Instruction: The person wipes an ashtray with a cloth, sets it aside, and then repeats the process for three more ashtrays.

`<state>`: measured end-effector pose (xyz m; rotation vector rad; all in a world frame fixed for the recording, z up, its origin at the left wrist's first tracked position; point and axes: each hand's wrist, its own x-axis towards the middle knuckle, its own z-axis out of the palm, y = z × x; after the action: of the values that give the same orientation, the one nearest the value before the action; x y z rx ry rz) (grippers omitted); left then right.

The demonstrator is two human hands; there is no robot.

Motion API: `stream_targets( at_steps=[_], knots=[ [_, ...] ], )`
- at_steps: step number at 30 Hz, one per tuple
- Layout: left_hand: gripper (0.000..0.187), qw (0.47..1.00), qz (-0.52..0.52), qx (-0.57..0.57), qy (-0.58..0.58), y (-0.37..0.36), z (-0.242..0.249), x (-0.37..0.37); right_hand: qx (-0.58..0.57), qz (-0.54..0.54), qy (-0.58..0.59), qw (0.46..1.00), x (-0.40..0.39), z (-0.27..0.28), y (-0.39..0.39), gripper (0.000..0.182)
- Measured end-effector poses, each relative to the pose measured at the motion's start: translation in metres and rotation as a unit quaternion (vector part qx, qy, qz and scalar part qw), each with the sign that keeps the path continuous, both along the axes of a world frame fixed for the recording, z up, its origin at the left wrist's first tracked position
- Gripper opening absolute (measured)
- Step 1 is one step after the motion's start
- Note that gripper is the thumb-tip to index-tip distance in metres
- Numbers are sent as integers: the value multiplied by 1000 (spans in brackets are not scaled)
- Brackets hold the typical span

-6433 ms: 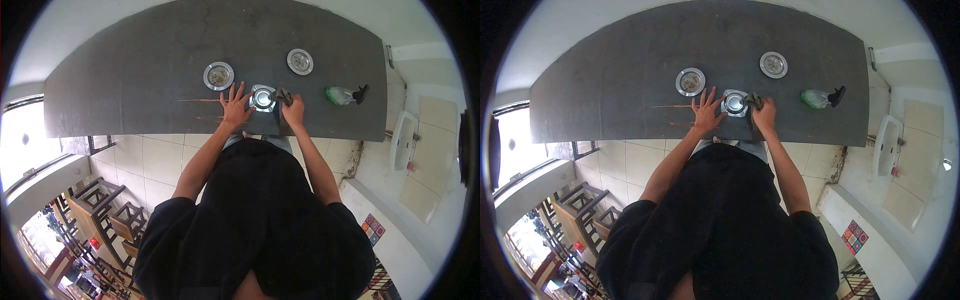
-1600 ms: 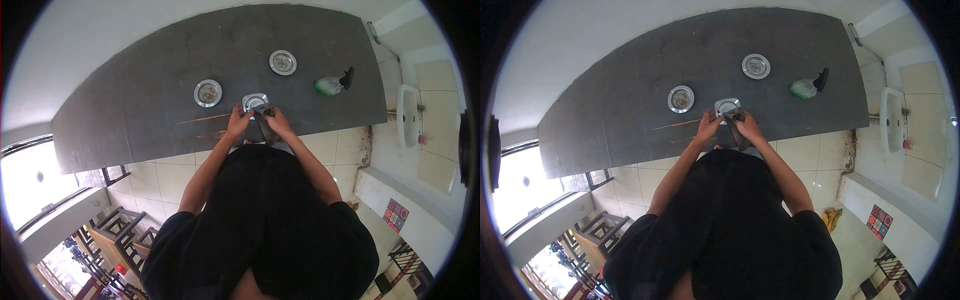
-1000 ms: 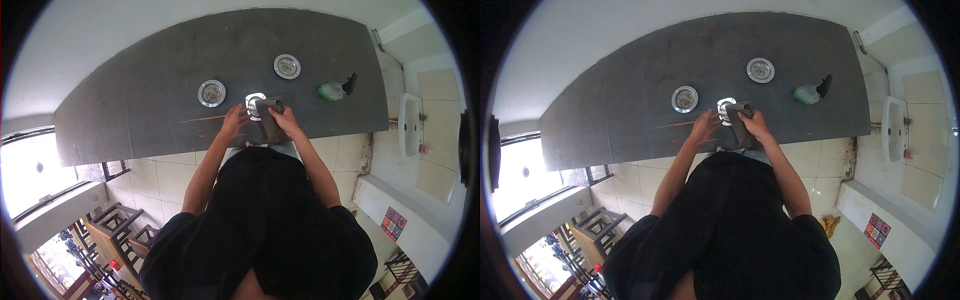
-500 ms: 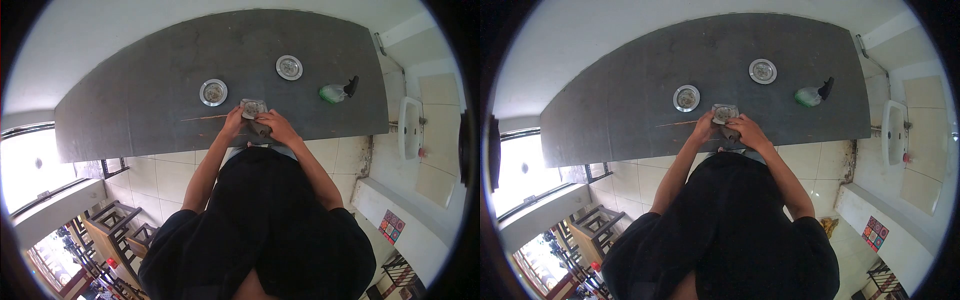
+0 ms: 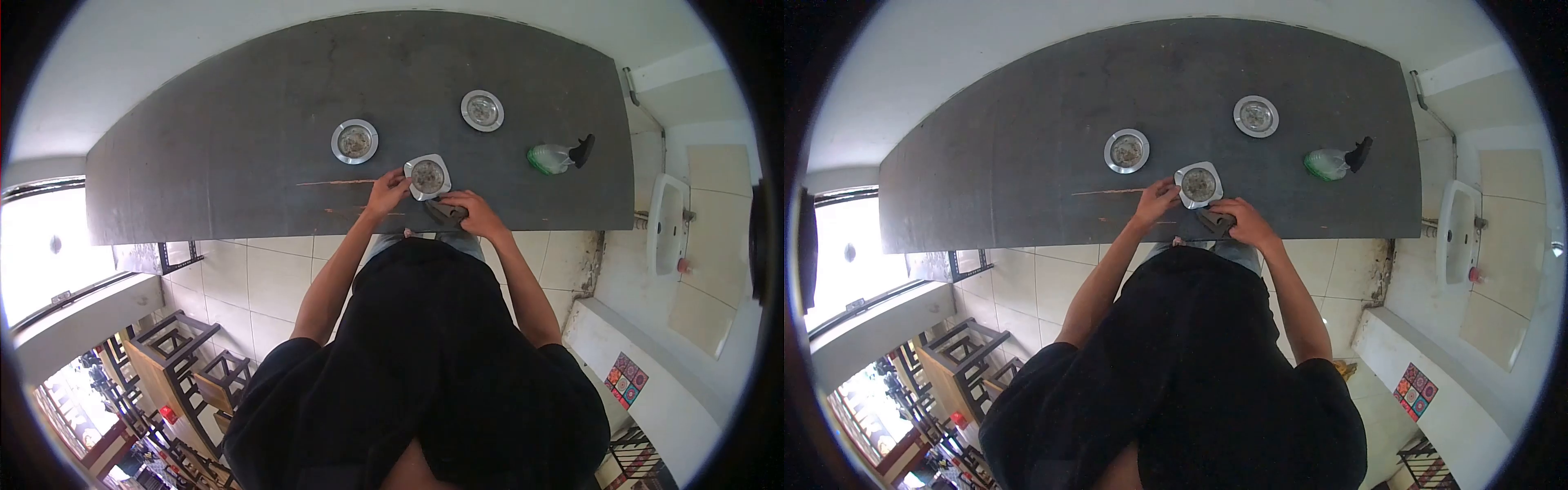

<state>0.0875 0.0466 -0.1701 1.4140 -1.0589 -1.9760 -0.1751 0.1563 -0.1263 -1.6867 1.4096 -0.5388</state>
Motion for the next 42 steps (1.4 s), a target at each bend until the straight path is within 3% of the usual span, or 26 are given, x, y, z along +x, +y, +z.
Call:
stream_targets(
  at_steps=[3, 4, 5, 6, 7, 9, 12, 15, 21, 31, 36, 40, 42],
  knots=[
    [59, 998, 6, -63, -10, -1, -16, -1, 22, 27, 1, 999, -6, 13, -9, 64],
    [59, 998, 10, -61, -9, 0, -13, 0, 47, -38, -19, 998, -8, 24, -16, 64],
    [64, 973, -32, -203, -109, -1, -9, 4, 71, -104, -41, 991, -7, 32, -25, 65],
    [69, 915, -75, -338, -207, 0, -2, 7, 72, -102, -40, 991, -5, 28, -33, 65],
    [69, 915, -73, -337, -208, 1, 9, 8, 5, -127, -8, 992, -4, 22, -45, 63],
    [78, 806, -137, -480, -319, 7, 25, 9, -60, -151, 25, 986, 2, 13, -66, 62],
    [83, 780, -169, -489, -352, 10, 14, 5, -135, -181, 106, 968, 32, 10, -98, 58],
    [87, 758, -185, -486, -394, 11, 1, 0, -149, -53, 159, 975, 49, -21, -113, 59],
    [87, 737, -206, -477, -433, 16, 9, -2, -148, -23, 227, 962, 50, -22, -107, 55],
    [88, 738, -190, -487, -427, 21, 4, -5, -152, -91, 300, 937, 19, -21, -34, 57],
    [89, 731, -189, -486, -440, 22, 1, -8, -96, -128, 199, 967, 35, -7, 4, 59],
    [90, 739, -188, -484, -430, 20, 11, -9, -51, -134, 112, 983, 12, -9, -7, 58],
    [93, 774, -198, -444, -406, 20, 23, -8, -44, -188, 53, 980, -1, -7, -22, 59]
  ],
)
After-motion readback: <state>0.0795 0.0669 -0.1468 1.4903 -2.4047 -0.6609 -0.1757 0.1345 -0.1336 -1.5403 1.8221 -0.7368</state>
